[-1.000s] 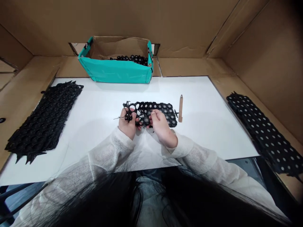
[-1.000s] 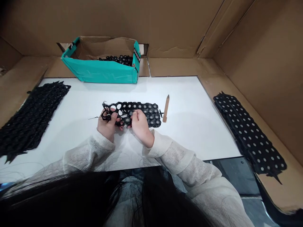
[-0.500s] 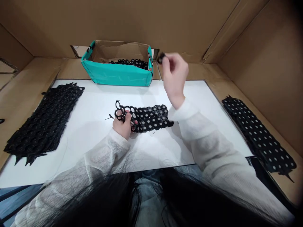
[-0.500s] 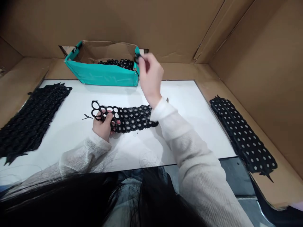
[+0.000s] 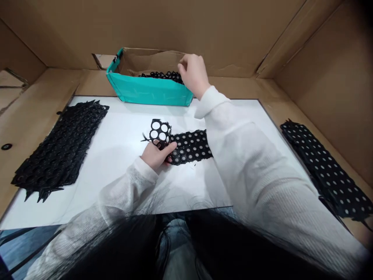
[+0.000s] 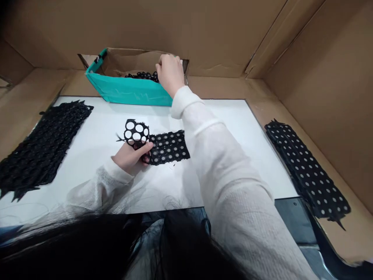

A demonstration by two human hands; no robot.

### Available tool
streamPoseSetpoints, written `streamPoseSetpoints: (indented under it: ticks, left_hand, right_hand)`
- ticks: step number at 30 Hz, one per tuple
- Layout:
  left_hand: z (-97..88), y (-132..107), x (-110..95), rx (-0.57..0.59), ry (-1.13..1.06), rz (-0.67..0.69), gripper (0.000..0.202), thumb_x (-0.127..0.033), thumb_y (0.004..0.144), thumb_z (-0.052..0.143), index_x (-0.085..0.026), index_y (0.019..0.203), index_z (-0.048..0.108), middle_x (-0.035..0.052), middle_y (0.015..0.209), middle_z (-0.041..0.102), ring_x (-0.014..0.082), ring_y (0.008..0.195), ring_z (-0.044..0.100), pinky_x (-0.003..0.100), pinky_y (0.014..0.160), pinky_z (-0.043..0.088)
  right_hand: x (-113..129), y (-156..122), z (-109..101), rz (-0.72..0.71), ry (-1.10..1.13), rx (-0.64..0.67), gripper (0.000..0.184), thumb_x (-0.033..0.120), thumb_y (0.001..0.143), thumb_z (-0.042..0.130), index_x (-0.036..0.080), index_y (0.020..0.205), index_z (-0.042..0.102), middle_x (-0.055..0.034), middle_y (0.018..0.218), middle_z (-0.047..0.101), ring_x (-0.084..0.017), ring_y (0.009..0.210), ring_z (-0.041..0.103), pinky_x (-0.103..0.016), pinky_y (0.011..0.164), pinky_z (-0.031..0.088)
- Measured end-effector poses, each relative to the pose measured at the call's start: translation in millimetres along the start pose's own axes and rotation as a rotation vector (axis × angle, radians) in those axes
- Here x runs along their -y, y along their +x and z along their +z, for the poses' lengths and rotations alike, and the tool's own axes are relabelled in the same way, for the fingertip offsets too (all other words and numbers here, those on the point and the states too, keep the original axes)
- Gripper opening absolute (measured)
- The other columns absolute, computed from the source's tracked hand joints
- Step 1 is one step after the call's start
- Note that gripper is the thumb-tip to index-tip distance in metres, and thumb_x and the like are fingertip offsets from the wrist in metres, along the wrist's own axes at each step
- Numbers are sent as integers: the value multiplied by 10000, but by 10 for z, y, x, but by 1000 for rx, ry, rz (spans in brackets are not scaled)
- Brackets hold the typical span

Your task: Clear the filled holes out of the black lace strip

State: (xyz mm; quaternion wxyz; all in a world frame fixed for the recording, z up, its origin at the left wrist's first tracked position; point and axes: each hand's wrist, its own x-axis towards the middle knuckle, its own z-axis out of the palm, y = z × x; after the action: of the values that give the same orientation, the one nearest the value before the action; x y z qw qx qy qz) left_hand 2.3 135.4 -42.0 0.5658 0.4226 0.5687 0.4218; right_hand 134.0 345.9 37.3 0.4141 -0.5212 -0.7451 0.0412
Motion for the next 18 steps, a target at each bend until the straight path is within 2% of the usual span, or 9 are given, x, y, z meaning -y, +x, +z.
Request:
streamPoseSetpoints:
  ticks: [2, 3, 4, 6, 9, 11, 13, 15, 18]
  left_hand:
    - [-62, -15, -90, 91, 25, -29, 311, -324, 585, 765, -178, 658, 500, -8, 489, 522, 141, 401, 527, 289, 351, 477]
    - [-95, -21, -131, 132, 71, -44, 304, -284, 574, 768, -183, 668, 497, -12, 475, 522, 151, 409, 538, 301, 369, 491]
    - [-129, -24, -166, 178, 128, -54, 297, -258, 567, 765, -185, 667, 495, -9, 468, 530, 159, 414, 547, 307, 378, 498]
    - [-194, -18, -206, 294, 239, -40, 267, -235, 559, 752, -185, 651, 507, 9, 478, 561, 166, 412, 554, 304, 370, 494]
    - [-279, 19, -195, 478, 311, 11, 224, -219, 553, 730, -192, 642, 527, 10, 507, 587, 167, 412, 561, 286, 352, 478]
    - [-316, 56, -160, 541, 330, 26, 222, -199, 537, 724, -196, 636, 525, -2, 517, 580, 156, 420, 557, 275, 366, 477]
    - [-333, 90, -123, 549, 321, 42, 228, -189, 521, 722, -191, 637, 526, 1, 555, 584, 149, 462, 567, 278, 411, 495]
    - [-332, 110, -96, 526, 263, 93, 243, -190, 515, 724, -186, 674, 540, 12, 622, 604, 157, 551, 599, 294, 490, 525]
    - [-315, 111, -81, 501, 193, 149, 297, -192, 519, 738, -187, 756, 559, 21, 691, 633, 177, 654, 635, 319, 588, 546]
  right_hand:
    - [111, -410, -241, -117, 38, 54, 212, 218, 853, 428, 149, 718, 575, -18, 757, 566, -106, 783, 526, -299, 782, 384]
    - [167, -646, -357, -154, 82, 64, 231, 241, 868, 411, 158, 719, 568, -18, 747, 573, -98, 724, 504, -281, 729, 380]
    - [218, -891, -461, -154, 119, 127, 255, 264, 874, 410, 168, 685, 551, -11, 684, 555, -94, 646, 472, -270, 667, 373]
    - [295, -1359, -608, -75, 240, 333, 280, 301, 883, 402, 172, 676, 540, -7, 649, 552, -95, 606, 463, -259, 619, 365]
    - [346, -1866, -664, 4, 382, 704, 247, 314, 855, 448, 163, 690, 554, 9, 605, 549, -90, 558, 463, -243, 562, 343]
    - [357, -2036, -624, 32, 465, 810, 216, 308, 842, 467, 158, 724, 566, 14, 608, 548, -84, 552, 466, -233, 553, 339]
    - [366, -2105, -570, 35, 511, 851, 188, 314, 824, 504, 155, 746, 566, 13, 626, 549, -80, 559, 468, -228, 556, 342]
    - [377, -2126, -532, 41, 512, 867, 197, 348, 792, 559, 157, 747, 553, 12, 639, 551, -80, 561, 470, -227, 553, 345]
    - [396, -2151, -522, 75, 464, 824, 277, 423, 742, 616, 165, 724, 516, 12, 651, 549, -85, 562, 468, -228, 540, 339]
